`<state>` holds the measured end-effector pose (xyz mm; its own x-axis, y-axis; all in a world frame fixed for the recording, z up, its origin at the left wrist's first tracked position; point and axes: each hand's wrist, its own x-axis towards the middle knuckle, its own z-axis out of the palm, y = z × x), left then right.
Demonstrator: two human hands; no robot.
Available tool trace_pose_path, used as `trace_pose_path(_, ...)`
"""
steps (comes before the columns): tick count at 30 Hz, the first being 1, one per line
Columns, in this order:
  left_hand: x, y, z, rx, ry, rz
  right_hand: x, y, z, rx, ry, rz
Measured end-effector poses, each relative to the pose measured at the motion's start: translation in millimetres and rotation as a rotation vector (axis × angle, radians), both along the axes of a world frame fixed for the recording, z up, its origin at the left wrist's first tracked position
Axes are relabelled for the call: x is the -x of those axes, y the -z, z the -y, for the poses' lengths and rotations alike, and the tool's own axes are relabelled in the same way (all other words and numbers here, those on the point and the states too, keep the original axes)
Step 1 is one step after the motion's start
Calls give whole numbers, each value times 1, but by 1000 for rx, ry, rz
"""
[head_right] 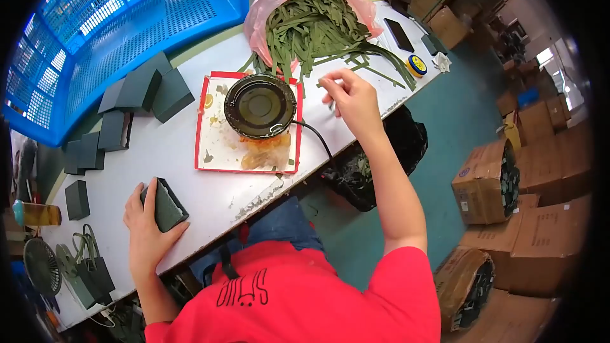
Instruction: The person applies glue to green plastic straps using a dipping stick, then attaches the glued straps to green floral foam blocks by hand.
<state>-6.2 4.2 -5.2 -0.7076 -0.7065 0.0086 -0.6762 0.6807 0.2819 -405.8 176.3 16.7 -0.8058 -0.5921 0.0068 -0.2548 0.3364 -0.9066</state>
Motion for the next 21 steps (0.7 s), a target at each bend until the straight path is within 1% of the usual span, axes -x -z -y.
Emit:
trace_pose_path(3,3,2,-1,-1,9,-14,-32,-8,-21,22,-8,133)
trace_pose_path(6,3,3,-1,-5,21,-28,-60,1,-29,148,-72,341)
trace_pose_path(9,2,4,-1,1,27,-29,-79,5,-29,199,-109,514)
trace_pose_path(12,3,4,-1,-2,28,-28,-84,10,-23,164,-125,549)
trace_pose_path(16,2,3,0,3,22,-23,-84,16,-16,232,-105,647)
trace_pose_path(19,2,4,0,3,23,-33,-84,18,-12,290,-107,679)
trace_pose_path(21,2,4,0,3,24,-40,-86,17,-12,283,-93,661)
